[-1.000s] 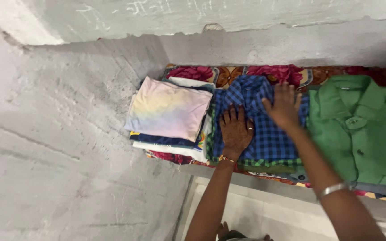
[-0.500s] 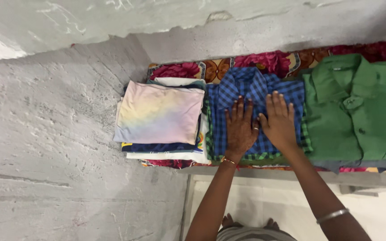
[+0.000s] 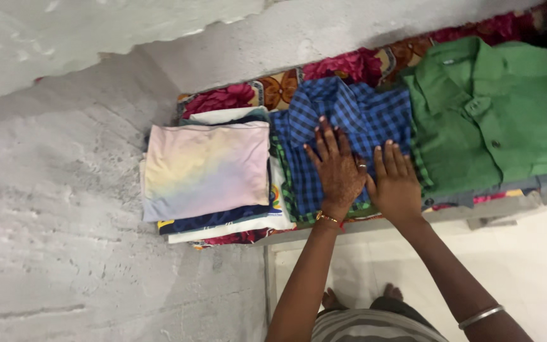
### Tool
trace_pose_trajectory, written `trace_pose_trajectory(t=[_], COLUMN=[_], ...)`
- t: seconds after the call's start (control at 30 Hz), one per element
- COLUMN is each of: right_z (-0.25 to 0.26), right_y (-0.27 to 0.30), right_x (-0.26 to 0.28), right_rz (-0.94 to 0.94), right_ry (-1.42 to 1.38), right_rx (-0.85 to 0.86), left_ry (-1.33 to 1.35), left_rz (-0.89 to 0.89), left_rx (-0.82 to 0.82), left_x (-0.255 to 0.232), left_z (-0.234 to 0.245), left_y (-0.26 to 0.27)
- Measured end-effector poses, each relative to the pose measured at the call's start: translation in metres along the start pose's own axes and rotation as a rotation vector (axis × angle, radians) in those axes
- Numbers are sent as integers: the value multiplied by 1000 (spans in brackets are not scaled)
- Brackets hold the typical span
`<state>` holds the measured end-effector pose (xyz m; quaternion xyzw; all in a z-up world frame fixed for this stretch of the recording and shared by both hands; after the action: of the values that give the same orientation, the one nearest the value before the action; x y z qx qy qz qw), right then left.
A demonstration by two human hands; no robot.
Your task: The person folds several garments including shirts and jeans on a floral bedsheet and places them into a neat stack on a nearby shelf. The person handles each item individually, smoothing and aligning them before stacking.
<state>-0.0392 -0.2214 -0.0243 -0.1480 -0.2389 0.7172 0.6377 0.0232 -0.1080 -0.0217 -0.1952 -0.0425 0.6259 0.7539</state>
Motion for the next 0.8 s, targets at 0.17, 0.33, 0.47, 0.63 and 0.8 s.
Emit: trace_pose_trajectory(t=[0.17, 0.33, 0.47, 0.63, 0.8], right_z=[24, 77, 26, 0, 39], right_y=[5, -9, 7, 31, 5], right_x=[-58, -130, -132, -164, -260], right_rz=[-451, -187, -98, -13, -162], right_ry=[-183, -9, 80, -250, -252], right_rx=[314, -138, -84, 97, -101], left_ry=[127, 185, 421, 463, 281], left_rz=[-213, -90, -147, -331, -156], left_rx=[-139, -53, -139, -50, 109], left_x=[-16, -38, -104, -157, -168], left_z=[3, -8, -11, -25, -36], left_y=[0, -18, -24, -29, -42])
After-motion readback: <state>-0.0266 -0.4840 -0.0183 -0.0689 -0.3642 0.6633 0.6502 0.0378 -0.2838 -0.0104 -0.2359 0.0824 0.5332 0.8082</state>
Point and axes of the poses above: each hand's wrist, its own y-axis away from the middle knuckle, its own z-axis out of the back of the hand, x = y × z, the point moved 7 cm from there along -y, towards the middle knuckle, and after that the axes turned 3 degrees about -y, right-handed, at the moved point
